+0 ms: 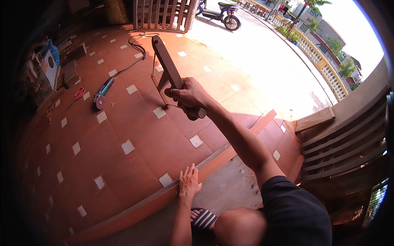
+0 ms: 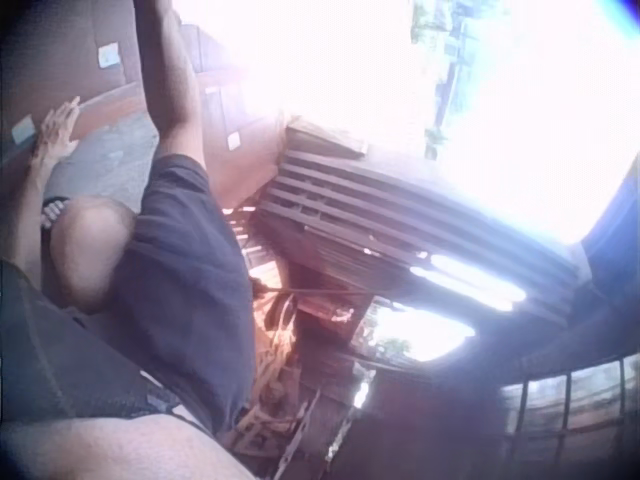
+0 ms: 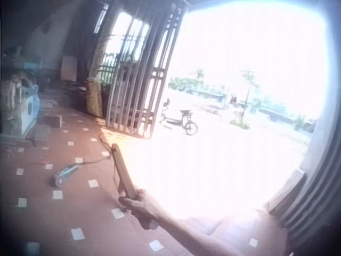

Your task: The person sits on the floor and uses a hand saw to cut a long wooden plank into smaller pieces. They position the plank, saw through it, and then separate the cut sections.

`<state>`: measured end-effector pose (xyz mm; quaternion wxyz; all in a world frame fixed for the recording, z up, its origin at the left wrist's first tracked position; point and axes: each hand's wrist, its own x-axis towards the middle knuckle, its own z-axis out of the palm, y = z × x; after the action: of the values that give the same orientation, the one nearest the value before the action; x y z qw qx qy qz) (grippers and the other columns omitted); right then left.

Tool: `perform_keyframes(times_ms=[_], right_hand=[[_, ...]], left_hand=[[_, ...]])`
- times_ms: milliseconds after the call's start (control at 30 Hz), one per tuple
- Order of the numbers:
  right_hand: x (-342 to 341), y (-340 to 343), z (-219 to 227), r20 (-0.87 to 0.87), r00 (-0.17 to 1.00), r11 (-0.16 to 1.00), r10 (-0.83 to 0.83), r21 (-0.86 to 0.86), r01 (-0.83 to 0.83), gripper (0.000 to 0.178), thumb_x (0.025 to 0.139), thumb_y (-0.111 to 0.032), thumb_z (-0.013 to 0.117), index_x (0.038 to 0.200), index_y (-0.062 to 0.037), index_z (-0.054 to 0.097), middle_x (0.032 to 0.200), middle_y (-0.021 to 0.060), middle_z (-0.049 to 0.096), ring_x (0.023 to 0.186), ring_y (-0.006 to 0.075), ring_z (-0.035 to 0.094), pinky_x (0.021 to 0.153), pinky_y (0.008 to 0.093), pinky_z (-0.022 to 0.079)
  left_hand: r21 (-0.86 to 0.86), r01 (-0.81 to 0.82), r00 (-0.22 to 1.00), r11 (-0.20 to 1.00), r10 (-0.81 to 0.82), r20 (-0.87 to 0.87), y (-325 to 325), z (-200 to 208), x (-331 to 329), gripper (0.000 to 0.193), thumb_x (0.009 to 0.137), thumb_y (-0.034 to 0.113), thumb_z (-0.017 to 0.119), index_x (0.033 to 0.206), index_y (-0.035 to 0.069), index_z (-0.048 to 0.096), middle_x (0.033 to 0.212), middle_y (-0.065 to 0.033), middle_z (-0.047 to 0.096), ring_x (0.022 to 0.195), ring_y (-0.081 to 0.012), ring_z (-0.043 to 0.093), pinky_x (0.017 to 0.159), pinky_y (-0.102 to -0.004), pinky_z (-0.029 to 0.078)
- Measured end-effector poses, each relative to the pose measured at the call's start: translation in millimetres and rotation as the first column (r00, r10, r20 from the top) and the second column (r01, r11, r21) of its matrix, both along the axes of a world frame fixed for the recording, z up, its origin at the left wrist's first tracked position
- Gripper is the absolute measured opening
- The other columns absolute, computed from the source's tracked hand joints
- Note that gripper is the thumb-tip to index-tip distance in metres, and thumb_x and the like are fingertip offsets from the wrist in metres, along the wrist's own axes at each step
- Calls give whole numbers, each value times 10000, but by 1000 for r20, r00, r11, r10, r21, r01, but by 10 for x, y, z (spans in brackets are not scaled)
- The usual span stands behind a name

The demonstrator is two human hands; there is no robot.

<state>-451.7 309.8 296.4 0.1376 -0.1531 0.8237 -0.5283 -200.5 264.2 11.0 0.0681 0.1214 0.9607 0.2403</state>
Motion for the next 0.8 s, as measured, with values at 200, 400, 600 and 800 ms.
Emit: perform_keyframes(times_ms=[200, 400, 600, 800], right_hand=[[112, 1161, -86, 184, 982, 961, -38, 277, -15, 279, 807, -225, 762, 716, 0, 624, 626, 88, 632, 506, 170, 612, 474, 344, 493], [189, 1580, -480, -451, 876, 822, -170, 426, 378, 467, 792, -428, 785, 858, 25, 694, 643, 140, 669, 631, 304, 679, 635, 435, 547], [540, 1734, -736, 7, 975, 918, -222, 339, 207, 460, 910, -410, 755, 664, -47, 615, 546, 47, 559, 367, 118, 477, 325, 320, 355], [1401, 934, -302, 386, 874, 953, -294, 51, 298, 385, 947, -227, 699, 673, -101, 460, 541, 18, 412, 407, 148, 413, 336, 370, 214]], left_hand=[[346, -186, 946, 919, 263, -190, -610, 460, 569, 645, 796, 144, 841, 1379, 110, 566, 1522, -128, 537, 1368, -342, 544, 1143, -535, 424], [535, -662, 591, 524, 805, -58, -1934, 140, 1688, 340, 836, 32, 816, 1150, 65, 689, 768, -81, 731, 669, -187, 714, 673, -356, 576], [316, -826, 435, 467, 885, -168, -2930, 293, 2500, 229, 911, 178, 788, 1069, 43, 693, 748, -89, 689, 707, -248, 682, 718, -376, 538], [13, -774, 613, 633, 753, -240, -3543, 191, 3188, 705, 870, 339, 804, 1455, 80, 508, 1508, -162, 493, 1409, -380, 444, 1191, -543, 325]])
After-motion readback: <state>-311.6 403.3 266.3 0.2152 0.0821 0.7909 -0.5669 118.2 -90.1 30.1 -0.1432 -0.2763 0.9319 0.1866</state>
